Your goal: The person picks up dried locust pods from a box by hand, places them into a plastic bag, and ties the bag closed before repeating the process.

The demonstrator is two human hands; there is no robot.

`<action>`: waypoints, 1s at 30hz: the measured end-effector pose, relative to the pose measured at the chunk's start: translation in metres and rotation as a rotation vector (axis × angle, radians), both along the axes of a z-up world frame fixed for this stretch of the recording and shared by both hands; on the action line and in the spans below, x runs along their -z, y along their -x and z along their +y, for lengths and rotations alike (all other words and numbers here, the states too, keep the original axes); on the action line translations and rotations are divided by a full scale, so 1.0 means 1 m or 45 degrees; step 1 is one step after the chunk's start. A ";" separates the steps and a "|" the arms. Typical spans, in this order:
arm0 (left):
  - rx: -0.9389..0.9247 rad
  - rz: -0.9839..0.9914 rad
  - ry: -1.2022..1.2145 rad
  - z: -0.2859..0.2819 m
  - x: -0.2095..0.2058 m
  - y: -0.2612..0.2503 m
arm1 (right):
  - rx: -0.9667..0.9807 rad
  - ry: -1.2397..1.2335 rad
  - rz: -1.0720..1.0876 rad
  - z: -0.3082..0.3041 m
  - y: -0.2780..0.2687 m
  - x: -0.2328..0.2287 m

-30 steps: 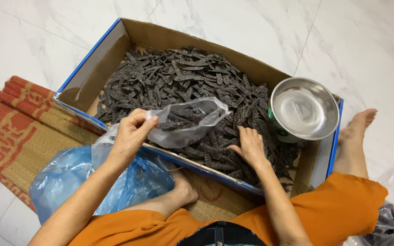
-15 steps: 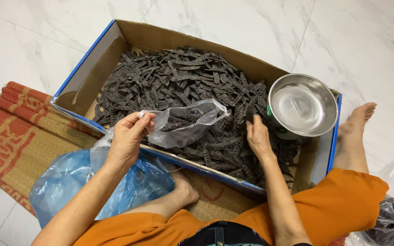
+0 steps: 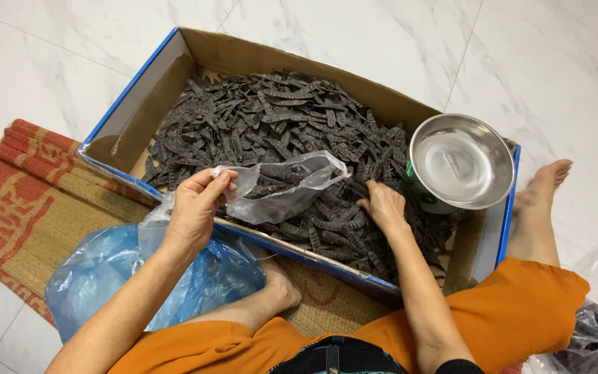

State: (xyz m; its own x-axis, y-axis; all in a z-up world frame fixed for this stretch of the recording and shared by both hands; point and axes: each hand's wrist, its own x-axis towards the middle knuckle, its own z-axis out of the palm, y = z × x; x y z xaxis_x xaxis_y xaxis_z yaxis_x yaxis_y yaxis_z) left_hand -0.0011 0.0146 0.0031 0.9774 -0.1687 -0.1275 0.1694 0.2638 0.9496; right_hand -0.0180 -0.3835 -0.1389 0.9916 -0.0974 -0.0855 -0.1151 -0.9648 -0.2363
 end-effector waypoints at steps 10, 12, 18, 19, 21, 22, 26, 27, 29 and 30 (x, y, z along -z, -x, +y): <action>0.001 -0.019 -0.028 0.000 -0.002 0.000 | 0.040 0.106 -0.338 0.008 -0.010 0.047; 0.003 -0.026 -0.032 0.000 -0.003 0.000 | 0.049 0.112 -0.321 0.003 -0.011 0.052; -0.001 -0.017 0.002 0.001 0.001 0.000 | 0.201 0.040 -0.175 -0.007 0.003 0.026; 0.002 -0.018 0.003 0.001 0.001 0.000 | 0.220 0.012 -0.145 -0.003 0.005 0.020; 0.001 -0.033 0.000 0.000 0.000 -0.002 | 0.260 -0.049 -0.080 0.007 0.004 0.012; -0.004 -0.047 -0.004 -0.001 0.001 -0.004 | 0.248 -0.069 -0.112 0.008 -0.003 0.009; 0.006 -0.014 -0.017 0.003 0.000 0.003 | 0.194 -0.164 -0.214 0.000 -0.002 0.021; 0.006 -0.013 -0.018 0.001 0.000 0.002 | 0.168 -0.184 -0.263 -0.006 -0.003 0.023; 0.003 -0.014 -0.019 0.002 -0.002 0.002 | 0.036 -0.200 -0.441 -0.012 0.004 0.025; 0.006 -0.018 -0.016 0.001 -0.002 0.000 | -0.033 -0.208 -0.531 -0.012 0.005 0.023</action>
State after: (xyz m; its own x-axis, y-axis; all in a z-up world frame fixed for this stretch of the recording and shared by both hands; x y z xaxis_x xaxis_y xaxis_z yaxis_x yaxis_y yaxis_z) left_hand -0.0010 0.0155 0.0048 0.9782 -0.1719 -0.1161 0.1575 0.2512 0.9550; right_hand -0.0233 -0.3957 -0.1619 0.9465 -0.0902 0.3097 0.0461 -0.9124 -0.4066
